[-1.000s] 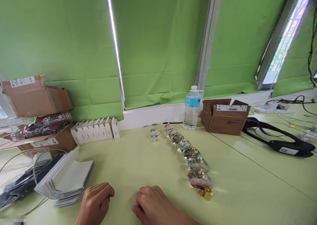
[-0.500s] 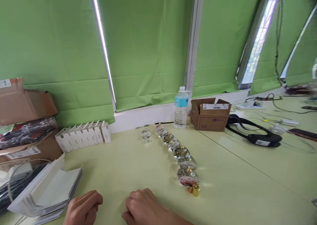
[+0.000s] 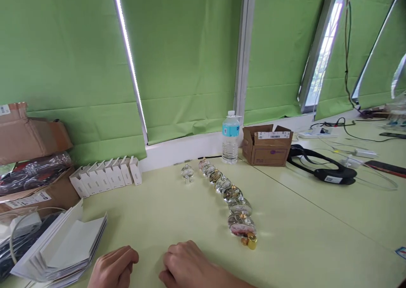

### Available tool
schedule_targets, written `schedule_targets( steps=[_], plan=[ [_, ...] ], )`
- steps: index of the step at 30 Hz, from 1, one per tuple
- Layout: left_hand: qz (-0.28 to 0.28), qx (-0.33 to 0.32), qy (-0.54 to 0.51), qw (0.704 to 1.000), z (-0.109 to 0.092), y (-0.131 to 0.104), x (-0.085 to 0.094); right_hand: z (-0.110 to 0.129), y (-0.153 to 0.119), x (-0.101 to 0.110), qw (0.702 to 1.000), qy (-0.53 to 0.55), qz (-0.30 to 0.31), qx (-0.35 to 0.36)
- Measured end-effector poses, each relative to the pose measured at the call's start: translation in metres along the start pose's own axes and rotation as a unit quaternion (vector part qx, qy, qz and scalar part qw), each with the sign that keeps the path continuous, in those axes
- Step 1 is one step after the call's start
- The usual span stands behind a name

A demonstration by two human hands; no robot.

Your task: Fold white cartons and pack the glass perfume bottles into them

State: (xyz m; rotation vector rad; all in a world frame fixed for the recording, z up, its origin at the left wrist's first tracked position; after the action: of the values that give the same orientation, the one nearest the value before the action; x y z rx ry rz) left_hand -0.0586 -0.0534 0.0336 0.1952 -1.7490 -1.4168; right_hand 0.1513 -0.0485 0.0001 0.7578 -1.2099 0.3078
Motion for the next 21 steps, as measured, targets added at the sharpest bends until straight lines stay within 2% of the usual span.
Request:
schedule_targets(
  steps=[10, 16, 21],
  plan=[
    [0.072, 0.027, 0.001, 0.997, -0.004, -0.005, -0.01, 0.007, -0.004, 0.021, 1.0, 0.016, -0.015, -0.019],
    [0.078, 0.017, 0.002, 0.997, -0.005, -0.005, -0.01, 0.007, -0.002, 0.021, 1.0, 0.021, -0.002, -0.022],
    [0.086, 0.029, 0.007, 0.996, -0.005, -0.005, -0.011, 0.007, -0.004, 0.019, 1.0, 0.016, -0.014, -0.016]
  ],
)
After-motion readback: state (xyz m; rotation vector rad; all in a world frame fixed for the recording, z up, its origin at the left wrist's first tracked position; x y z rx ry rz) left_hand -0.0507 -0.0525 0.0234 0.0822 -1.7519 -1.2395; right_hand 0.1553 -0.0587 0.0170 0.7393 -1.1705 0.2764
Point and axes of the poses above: each hand's wrist, its own y-axis towards the middle knuckle, its own x-axis out of the back of the hand, z = x × y, the point moved 1 cm from there along y, towards the middle knuckle, and after that the axes turned 14 degrees about -z, right-handed, at the moved point
